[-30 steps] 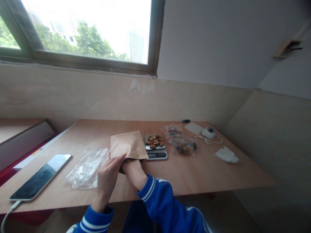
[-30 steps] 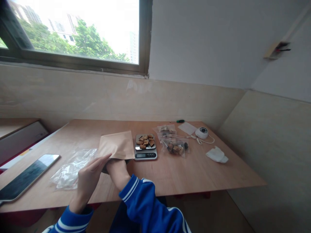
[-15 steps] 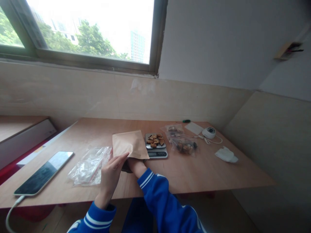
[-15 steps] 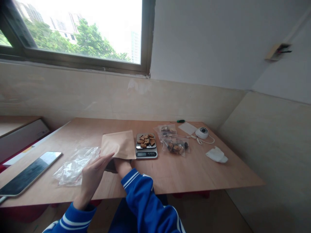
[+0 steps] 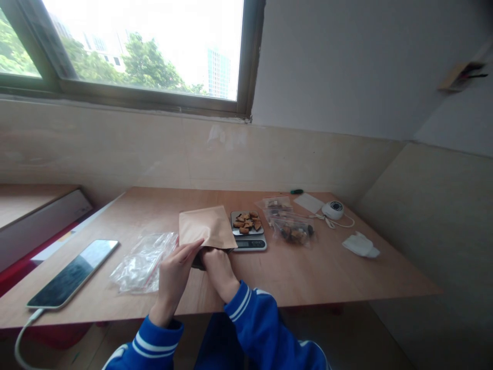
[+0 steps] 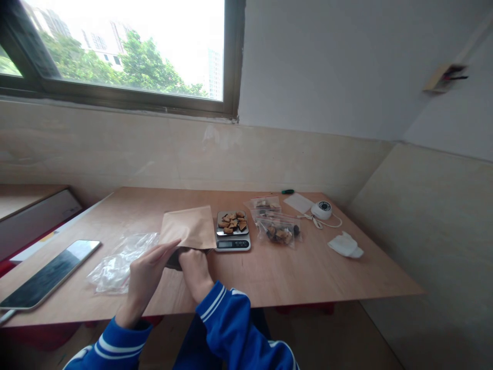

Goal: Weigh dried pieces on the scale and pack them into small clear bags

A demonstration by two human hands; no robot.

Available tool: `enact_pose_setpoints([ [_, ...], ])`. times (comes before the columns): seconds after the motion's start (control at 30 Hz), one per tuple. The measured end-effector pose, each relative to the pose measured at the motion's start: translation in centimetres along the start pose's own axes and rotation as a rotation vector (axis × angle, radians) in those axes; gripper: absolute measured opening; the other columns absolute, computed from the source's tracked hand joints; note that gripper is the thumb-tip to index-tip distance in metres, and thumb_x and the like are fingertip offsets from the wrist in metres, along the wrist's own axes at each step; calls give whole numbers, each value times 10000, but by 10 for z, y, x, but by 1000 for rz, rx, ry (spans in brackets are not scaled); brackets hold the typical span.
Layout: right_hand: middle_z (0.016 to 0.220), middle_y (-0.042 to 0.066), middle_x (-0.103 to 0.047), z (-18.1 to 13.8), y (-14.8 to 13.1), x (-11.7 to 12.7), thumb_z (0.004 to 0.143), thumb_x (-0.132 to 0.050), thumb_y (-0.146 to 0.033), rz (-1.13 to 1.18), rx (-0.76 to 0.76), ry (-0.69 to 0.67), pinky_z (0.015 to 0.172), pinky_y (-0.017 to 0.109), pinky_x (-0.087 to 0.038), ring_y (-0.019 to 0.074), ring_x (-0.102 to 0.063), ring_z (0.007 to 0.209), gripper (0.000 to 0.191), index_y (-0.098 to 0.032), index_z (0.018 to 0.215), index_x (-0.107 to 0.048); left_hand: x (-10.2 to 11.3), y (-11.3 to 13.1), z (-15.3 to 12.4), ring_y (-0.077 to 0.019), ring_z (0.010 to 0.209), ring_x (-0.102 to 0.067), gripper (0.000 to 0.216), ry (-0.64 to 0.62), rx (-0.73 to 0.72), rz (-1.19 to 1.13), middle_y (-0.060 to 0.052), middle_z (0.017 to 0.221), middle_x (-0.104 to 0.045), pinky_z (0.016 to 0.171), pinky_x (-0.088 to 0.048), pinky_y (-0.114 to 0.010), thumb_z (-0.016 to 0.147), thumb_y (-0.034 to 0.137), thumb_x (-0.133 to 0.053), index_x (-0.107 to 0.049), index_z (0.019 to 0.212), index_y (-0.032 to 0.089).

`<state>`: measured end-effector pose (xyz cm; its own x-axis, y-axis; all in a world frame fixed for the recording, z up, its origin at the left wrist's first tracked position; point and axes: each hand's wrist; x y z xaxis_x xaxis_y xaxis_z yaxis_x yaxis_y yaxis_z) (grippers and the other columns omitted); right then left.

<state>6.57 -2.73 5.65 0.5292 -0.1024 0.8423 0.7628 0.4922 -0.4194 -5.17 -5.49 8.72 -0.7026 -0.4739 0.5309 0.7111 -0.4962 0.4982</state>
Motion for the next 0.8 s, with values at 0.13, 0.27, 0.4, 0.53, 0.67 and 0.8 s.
enact_pose_setpoints([
  [0.13, 985, 126, -677, -35, -13, 29, 900, -461, -134, -23, 116, 163, 777, 380, -536, 242, -636, 895, 202, -144, 970, -650, 5, -3, 6, -138, 791, -676, 283, -4, 42, -15, -1, 927, -724, 700, -528, -216, 873, 389, -494, -696, 1004, 240],
  [0.27, 888, 57, -688, -63, -4, 59, 898, -511, -247, 378, 44, 403, 787, 319, -527, 190, -643, 855, 137, -186, 925, -631, 8, -6, 9, -136, 807, -668, 262, 0, 87, -26, 6, 940, -720, 714, -521, -214, 861, 377, -518, -692, 1012, 252],
  [0.4, 900, 57, -704, -72, 33, 76, 913, -483, -321, 672, -258, 549, 761, 292, -535, 180, -672, 842, 191, -177, 961, -599, 4, -9, 11, -144, 792, -668, 248, 40, 114, -19, 2, 929, -722, 714, -520, -228, 841, 383, -547, -704, 976, 247],
  [0.53, 904, 70, -696, -69, 88, 79, 902, -494, -365, 380, -279, 590, 753, 319, -518, 201, -655, 840, 242, -173, 954, -632, -8, -13, 7, -149, 816, -662, 236, 72, 83, 3, 5, 946, -714, 729, -513, -247, 843, 372, -553, -697, 997, 266],
  [0.67, 941, 74, -682, -66, 129, 79, 944, -413, -287, -126, -160, 455, 816, 363, -462, 216, -607, 898, 276, -186, 961, -669, -26, -24, -5, -169, 878, -651, 232, 114, 47, 4, -22, 970, -703, 810, -505, -307, 859, 354, -537, -691, 992, 242],
  [0.8, 947, 65, -671, -62, 143, 78, 939, -427, -225, -404, -188, 312, 773, 358, -435, 221, -581, 902, 250, -205, 994, -670, -37, -35, -17, -179, 893, -650, 234, 71, 35, -13, -30, 976, -702, 881, -491, -361, 858, 362, -537, -683, 982, 229],
])
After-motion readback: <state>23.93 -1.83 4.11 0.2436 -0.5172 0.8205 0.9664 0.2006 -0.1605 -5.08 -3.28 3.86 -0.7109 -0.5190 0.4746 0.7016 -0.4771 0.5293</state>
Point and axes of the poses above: each hand's wrist, its own z-axis towards the middle knuckle, its own x-axis out of the back of the hand, y = z × x
